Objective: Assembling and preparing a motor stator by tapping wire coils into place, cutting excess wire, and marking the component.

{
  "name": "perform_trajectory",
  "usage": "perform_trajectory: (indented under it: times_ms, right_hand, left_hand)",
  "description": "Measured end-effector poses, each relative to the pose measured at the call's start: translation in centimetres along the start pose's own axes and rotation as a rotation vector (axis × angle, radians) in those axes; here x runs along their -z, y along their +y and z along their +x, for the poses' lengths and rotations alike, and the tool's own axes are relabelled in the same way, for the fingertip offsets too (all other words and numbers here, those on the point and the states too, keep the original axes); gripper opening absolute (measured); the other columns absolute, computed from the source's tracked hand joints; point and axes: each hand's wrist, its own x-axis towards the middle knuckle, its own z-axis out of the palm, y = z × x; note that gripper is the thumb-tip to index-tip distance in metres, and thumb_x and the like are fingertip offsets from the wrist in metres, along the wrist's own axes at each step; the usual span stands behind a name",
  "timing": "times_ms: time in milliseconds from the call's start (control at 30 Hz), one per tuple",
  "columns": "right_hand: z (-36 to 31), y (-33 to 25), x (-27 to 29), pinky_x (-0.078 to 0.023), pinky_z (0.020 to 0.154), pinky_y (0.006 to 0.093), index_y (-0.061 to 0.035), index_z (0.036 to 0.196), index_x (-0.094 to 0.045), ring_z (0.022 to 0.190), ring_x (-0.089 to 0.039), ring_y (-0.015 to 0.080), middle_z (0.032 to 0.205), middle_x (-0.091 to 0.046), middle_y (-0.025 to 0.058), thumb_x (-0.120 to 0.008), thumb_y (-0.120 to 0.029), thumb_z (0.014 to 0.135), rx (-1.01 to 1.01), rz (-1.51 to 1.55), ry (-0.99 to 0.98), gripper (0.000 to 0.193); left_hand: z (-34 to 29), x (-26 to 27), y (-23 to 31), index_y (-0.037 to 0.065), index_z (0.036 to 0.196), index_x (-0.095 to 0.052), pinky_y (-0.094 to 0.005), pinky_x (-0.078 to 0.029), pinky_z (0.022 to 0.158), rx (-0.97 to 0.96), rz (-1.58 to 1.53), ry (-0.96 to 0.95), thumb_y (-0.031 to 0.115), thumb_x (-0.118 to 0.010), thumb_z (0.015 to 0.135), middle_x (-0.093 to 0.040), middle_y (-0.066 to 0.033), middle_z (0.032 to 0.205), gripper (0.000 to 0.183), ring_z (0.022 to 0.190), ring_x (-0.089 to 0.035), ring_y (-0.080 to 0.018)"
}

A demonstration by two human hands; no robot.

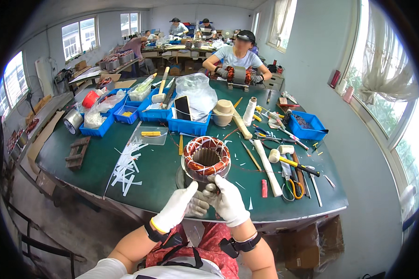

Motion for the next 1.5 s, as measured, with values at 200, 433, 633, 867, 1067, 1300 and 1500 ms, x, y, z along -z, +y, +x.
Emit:
perform_trajectory:
  times_ms: [200, 433, 633, 867, 1067, 1300, 1500]
  right_hand:
    - [-1.1, 0.0, 0.6, -0.043, 0.049, 0.0228, 0.0004, 0.117, -0.060, 0.049, -0.049, 0.0096, 0.071, -0.057, -0.0007, -0.057, -0.021, 0.096, 0.449, -0.765, 0.245, 0.031]
    - [-0.7, 3.3, -0.4, -0.051, 0.087, 0.0337, 0.0070, 0.116, -0.063, 0.100, -0.068, 0.0335, 0.106, -0.069, 0.0233, -0.053, -0.008, 0.093, 0.870, -1.337, 0.307, 0.029]
    - [-2.8, 3.8, -0.1, -0.049, 0.093, 0.0348, 0.0093, 0.125, -0.056, 0.108, -0.065, 0.0340, 0.117, -0.063, 0.0273, -0.051, -0.008, 0.095, 0.635, -1.152, 0.269, 0.035]
    - [-5.1, 8.5, 1.5, -0.049, 0.073, 0.0279, 0.0060, 0.126, -0.057, 0.082, -0.061, 0.0188, 0.099, -0.064, 0.0144, -0.051, -0.006, 0.097, 0.655, -1.167, 0.328, 0.032]
    - [-7.9, 9.1, 3.0, -0.041, 0.055, 0.0197, 0.0045, 0.121, -0.059, 0.059, -0.046, 0.0030, 0.074, -0.055, -0.0019, -0.047, -0.009, 0.101, 0.444, -0.948, 0.260, 0.027]
    - [-9.8, 9.7, 4.2, -0.043, 0.055, 0.0221, 0.0030, 0.119, -0.061, 0.059, -0.051, 0.0046, 0.068, -0.056, -0.0005, -0.047, -0.009, 0.101, 0.298, -1.088, 0.189, 0.026]
    - [-9.1, 5.1, 6.2, -0.049, 0.068, 0.0346, -0.0024, 0.116, -0.063, 0.072, -0.060, 0.0259, 0.086, -0.066, 0.0140, -0.048, -0.015, 0.098, 0.223, -1.374, -0.142, 0.026]
  left_hand:
    - [1.1, 1.1, 1.1, 0.000, 0.101, -0.064, -0.0260, -0.053, 0.053, -0.028, -0.092, 0.150, 0.040, -0.059, 0.096, -0.067, -0.0057, 0.074, 0.040, 0.059, -0.064, -0.0140]
    - [2.8, 1.4, -0.4, 0.003, 0.096, -0.064, -0.0223, -0.052, 0.054, -0.182, -0.278, 0.030, 0.026, -0.062, 0.096, -0.062, 0.0014, 0.069, 0.023, 0.057, -0.059, -0.0079]
    - [2.0, 1.4, -0.8, 0.003, 0.101, -0.063, -0.0231, -0.047, 0.052, -0.227, -0.129, 0.124, 0.026, -0.058, 0.098, -0.061, 0.0014, 0.068, 0.024, 0.056, -0.057, -0.0084]
    - [1.7, 0.6, -1.9, 0.002, 0.106, -0.062, -0.0223, -0.047, 0.054, -0.308, 0.000, 0.178, 0.028, -0.056, 0.099, -0.063, -0.0006, 0.069, 0.027, 0.056, -0.058, -0.0081]
    - [-0.2, 0.6, -3.8, -0.003, 0.109, -0.063, -0.0226, -0.047, 0.054, -0.385, 0.140, 0.287, 0.022, -0.053, 0.099, -0.060, -0.0018, 0.064, 0.028, 0.055, -0.057, -0.0080]
    - [-2.0, 0.7, -5.9, -0.005, 0.103, -0.064, -0.0228, -0.044, 0.052, -0.438, 0.255, 0.335, 0.017, -0.051, 0.099, -0.058, -0.0017, 0.059, 0.025, 0.052, -0.053, -0.0077]
    - [-2.3, 2.7, -7.3, -0.001, 0.112, -0.057, -0.0249, -0.048, 0.058, -0.262, -0.008, 0.186, 0.021, -0.050, 0.101, -0.061, -0.0039, 0.063, 0.025, 0.057, -0.058, -0.0116]
